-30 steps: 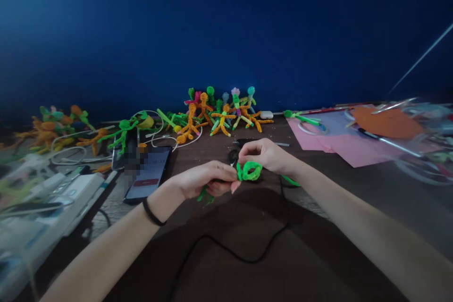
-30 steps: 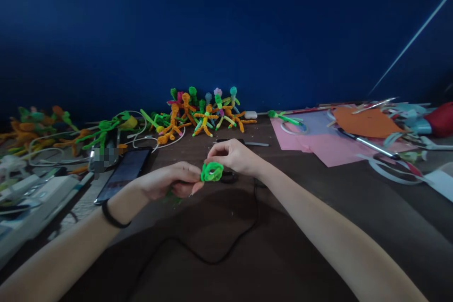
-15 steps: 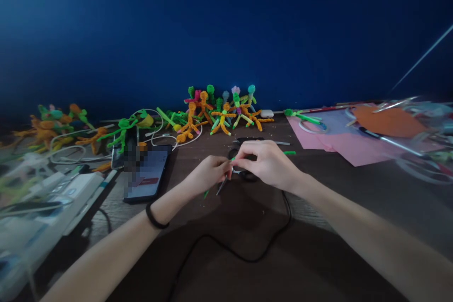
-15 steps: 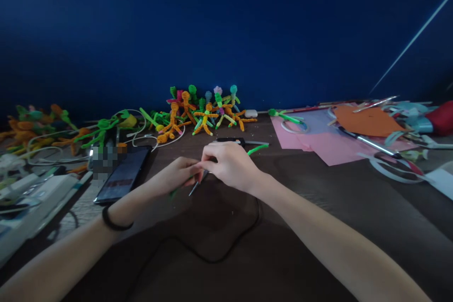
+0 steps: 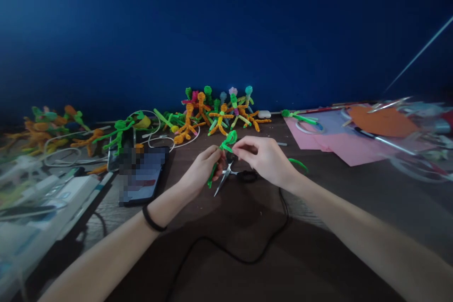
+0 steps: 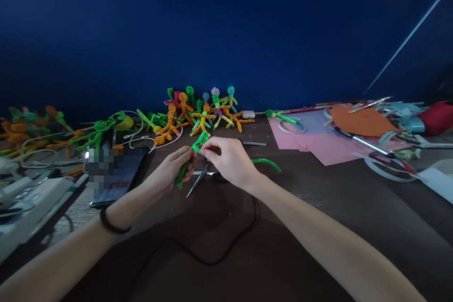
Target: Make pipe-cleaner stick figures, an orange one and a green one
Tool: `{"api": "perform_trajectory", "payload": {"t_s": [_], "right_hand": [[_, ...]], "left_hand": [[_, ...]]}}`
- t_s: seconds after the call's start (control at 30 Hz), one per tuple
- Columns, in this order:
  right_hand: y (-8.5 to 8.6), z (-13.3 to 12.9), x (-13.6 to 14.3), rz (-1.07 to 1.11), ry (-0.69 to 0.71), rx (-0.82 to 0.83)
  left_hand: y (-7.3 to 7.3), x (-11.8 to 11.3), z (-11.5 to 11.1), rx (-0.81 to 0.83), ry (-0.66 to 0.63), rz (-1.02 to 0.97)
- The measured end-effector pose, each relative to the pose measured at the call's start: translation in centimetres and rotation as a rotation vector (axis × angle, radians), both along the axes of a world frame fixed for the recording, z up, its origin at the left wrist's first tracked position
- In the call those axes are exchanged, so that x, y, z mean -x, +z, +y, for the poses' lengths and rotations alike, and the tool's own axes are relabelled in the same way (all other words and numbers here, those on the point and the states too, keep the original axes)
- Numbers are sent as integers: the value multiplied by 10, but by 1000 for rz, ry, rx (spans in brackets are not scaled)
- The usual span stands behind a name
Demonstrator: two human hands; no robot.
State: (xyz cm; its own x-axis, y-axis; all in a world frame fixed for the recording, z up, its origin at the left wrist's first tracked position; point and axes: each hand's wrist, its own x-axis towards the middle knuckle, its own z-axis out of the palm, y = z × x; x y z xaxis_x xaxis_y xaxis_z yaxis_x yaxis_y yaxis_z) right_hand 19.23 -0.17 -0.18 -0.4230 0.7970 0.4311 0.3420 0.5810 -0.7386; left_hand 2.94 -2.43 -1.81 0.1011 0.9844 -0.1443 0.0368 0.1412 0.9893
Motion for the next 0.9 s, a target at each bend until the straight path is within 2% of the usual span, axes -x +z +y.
{"api": "perform_trajectory", "payload": {"t_s": [0.23,0.43,0.53,0.67,0.8,0.9], "right_hand": [[-7,6,0,-17,21,103],[-6,9,0,-8,23,156],[-4,8,0,-26,34,129],[-2,4,0,-37,62,84],[2,1,-1,-98,-9,-37],[4,4,-4,-127,-67,-44]], "left_hand": [[6,4,1,133,-96,-335],[5,6,2,150,-130,-351],[4,3,1,87,-87,-197],[3,1,0,-52,-38,142],[4,2,-3,-326,-140,614],[7,3,-8,-434,-256,771]]}}
